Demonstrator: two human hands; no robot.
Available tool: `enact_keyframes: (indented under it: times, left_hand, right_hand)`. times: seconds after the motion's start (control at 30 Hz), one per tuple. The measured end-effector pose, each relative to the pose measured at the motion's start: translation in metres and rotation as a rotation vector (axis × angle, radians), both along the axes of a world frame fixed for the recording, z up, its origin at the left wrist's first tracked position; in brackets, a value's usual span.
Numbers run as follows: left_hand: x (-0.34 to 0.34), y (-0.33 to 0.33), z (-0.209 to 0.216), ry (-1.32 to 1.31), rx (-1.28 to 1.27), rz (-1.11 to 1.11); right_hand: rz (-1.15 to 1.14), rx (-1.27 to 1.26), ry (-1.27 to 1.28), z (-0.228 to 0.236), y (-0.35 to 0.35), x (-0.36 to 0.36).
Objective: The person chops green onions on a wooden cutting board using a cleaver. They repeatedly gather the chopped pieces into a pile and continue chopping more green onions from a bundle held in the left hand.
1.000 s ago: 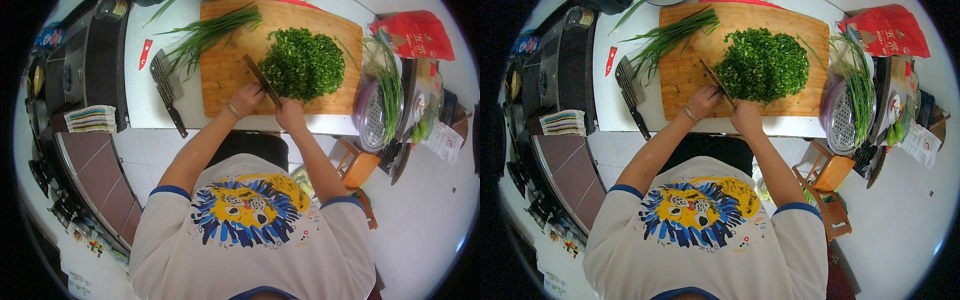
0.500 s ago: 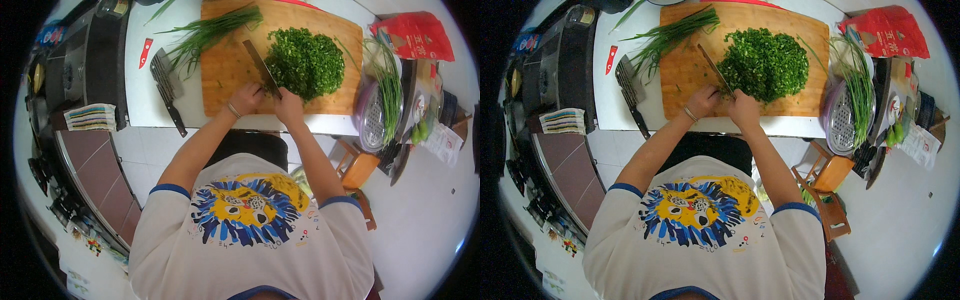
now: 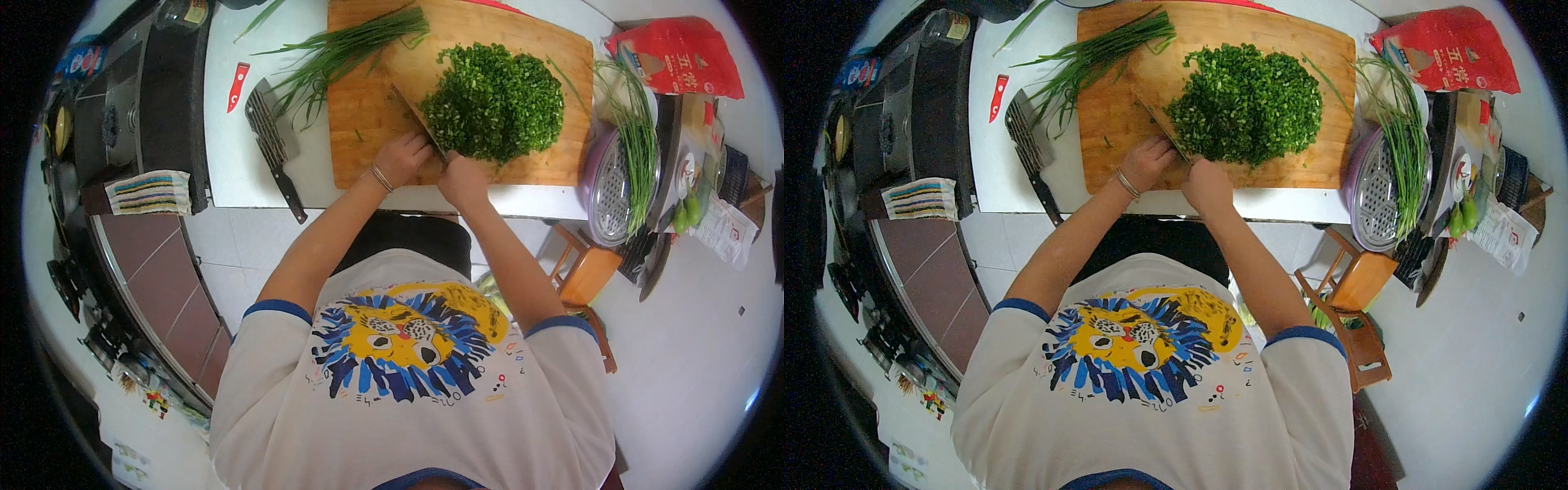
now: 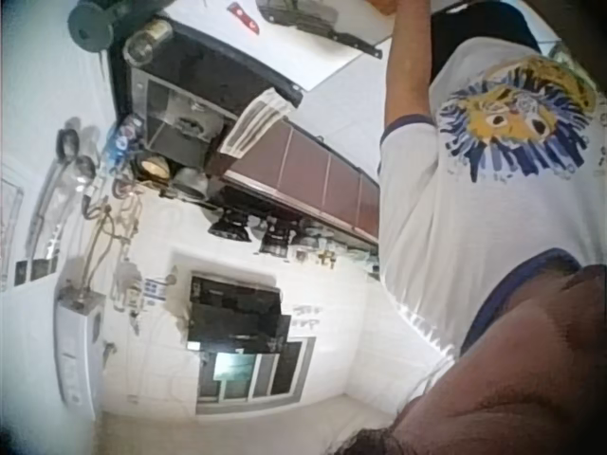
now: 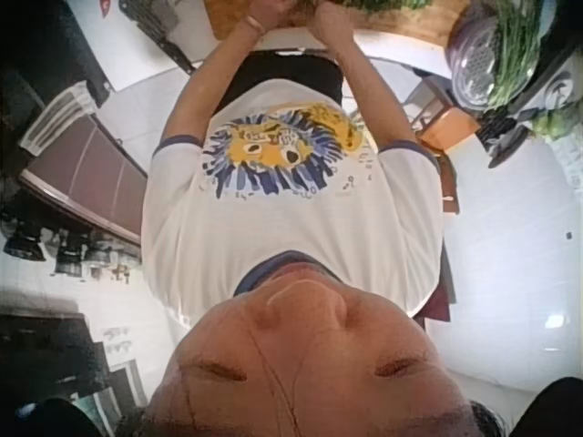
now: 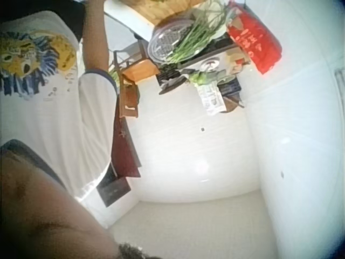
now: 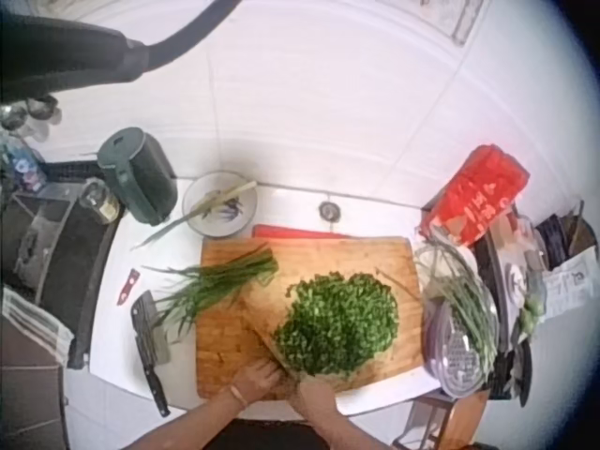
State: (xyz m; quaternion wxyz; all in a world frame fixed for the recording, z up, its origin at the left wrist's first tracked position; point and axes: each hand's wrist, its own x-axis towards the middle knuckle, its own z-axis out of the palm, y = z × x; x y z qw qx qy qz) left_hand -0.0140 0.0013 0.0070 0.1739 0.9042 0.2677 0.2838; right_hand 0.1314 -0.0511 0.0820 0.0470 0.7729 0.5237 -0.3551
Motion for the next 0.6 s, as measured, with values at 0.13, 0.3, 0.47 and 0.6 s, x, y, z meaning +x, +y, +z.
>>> enact_keyframes:
  times: [0.13,0.3,0.47,0.6]
  left_hand:
    - [-0.004,-0.001,-0.001,-0.008,-0.014,-0.025]
    - [-0.004,-0.006,-0.009,-0.024,-0.031,-0.016]
    - [-0.003,-0.004,0.0,-0.016,-0.023,-0.026]
    - [-0.001,-0.003,0.008,-0.035,0.034,0.011]
  right_hand:
    - [-0.054,0.084,0.02,0.0,0.033,-0.014]
    - [-0.122,0.265,0.088,-0.005,0.016,0.016]
    - [-0.056,0.232,0.084,0.012,-0.005,0.02]
    - [0.014,0.179,0.066,0.011,-0.012,0.014]
